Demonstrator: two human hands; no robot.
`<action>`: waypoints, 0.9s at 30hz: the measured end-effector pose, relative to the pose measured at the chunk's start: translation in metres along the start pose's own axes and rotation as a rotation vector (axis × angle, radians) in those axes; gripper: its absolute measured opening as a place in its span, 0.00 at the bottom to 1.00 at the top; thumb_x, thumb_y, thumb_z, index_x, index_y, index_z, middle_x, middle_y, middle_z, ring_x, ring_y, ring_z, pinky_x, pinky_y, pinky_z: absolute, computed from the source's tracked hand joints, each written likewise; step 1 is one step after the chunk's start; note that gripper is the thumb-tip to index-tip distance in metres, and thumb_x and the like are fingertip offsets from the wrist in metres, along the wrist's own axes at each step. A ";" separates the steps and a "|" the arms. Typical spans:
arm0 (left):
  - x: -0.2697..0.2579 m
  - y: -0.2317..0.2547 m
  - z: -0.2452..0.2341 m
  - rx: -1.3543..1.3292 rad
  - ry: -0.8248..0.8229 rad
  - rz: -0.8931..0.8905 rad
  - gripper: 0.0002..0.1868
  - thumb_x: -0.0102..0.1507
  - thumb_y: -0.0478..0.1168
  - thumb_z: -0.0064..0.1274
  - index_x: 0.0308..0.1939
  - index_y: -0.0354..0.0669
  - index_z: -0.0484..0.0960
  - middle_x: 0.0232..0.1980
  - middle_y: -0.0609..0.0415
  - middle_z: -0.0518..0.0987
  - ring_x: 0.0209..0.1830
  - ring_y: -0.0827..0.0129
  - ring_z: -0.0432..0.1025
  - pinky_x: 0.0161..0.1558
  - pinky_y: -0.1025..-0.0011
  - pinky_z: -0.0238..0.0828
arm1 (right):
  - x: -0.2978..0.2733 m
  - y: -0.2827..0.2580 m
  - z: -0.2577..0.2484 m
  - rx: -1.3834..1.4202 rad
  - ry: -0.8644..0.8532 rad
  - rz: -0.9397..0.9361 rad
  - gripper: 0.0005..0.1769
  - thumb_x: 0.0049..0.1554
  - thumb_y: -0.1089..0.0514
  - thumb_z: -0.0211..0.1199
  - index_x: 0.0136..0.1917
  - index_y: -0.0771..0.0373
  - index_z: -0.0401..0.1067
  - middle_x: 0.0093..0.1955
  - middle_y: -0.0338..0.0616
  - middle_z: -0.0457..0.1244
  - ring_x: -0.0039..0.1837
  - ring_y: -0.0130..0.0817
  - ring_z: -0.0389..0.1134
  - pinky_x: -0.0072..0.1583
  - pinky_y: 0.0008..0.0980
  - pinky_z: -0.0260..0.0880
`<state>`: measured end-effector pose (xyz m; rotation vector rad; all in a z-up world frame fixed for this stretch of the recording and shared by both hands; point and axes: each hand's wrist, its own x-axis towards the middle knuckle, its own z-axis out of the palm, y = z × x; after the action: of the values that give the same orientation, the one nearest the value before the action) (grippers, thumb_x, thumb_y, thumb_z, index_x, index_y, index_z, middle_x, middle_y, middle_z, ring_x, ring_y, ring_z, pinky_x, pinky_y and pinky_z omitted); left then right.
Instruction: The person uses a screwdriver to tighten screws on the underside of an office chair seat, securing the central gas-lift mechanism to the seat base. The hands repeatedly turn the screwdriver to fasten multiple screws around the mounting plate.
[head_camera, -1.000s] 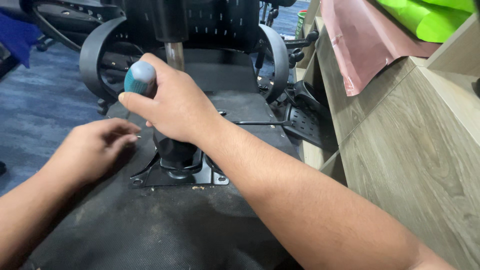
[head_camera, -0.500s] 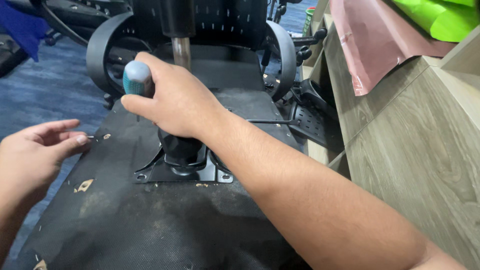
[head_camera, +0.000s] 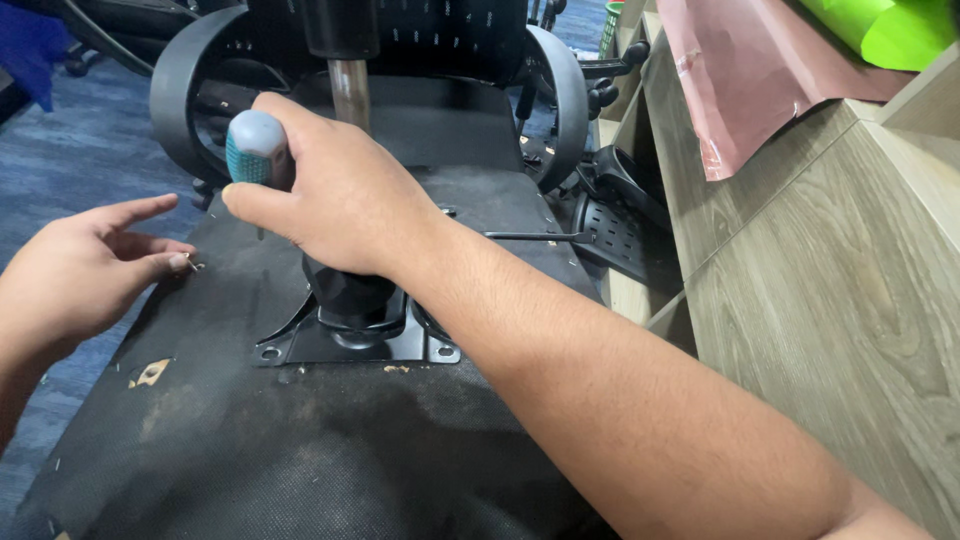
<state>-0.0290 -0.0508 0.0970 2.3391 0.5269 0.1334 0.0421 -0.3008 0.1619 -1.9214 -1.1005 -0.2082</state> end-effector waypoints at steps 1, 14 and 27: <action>0.001 0.001 0.000 0.020 -0.005 0.009 0.35 0.65 0.31 0.56 0.77 0.50 0.69 0.51 0.46 0.86 0.52 0.64 0.80 0.57 0.65 0.75 | 0.000 0.001 0.000 0.003 0.000 -0.001 0.20 0.53 0.46 0.68 0.53 0.56 0.68 0.40 0.39 0.71 0.44 0.31 0.76 0.48 0.34 0.75; 0.011 -0.010 -0.001 -0.049 -0.061 0.107 0.31 0.64 0.31 0.56 0.73 0.47 0.73 0.49 0.46 0.87 0.49 0.62 0.81 0.53 0.67 0.75 | 0.022 -0.009 0.001 -0.118 -0.172 -0.107 0.25 0.50 0.45 0.70 0.58 0.55 0.70 0.47 0.46 0.72 0.50 0.43 0.75 0.50 0.39 0.74; 0.003 -0.004 -0.002 0.110 -0.014 0.100 0.30 0.64 0.32 0.54 0.71 0.52 0.74 0.49 0.51 0.87 0.49 0.66 0.81 0.53 0.68 0.74 | 0.073 -0.007 0.051 0.026 0.019 -0.102 0.34 0.55 0.47 0.70 0.67 0.52 0.54 0.47 0.44 0.71 0.49 0.34 0.79 0.50 0.35 0.74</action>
<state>-0.0282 -0.0457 0.0957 2.4727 0.4195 0.1374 0.0665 -0.2160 0.1743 -1.8387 -1.1845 -0.2671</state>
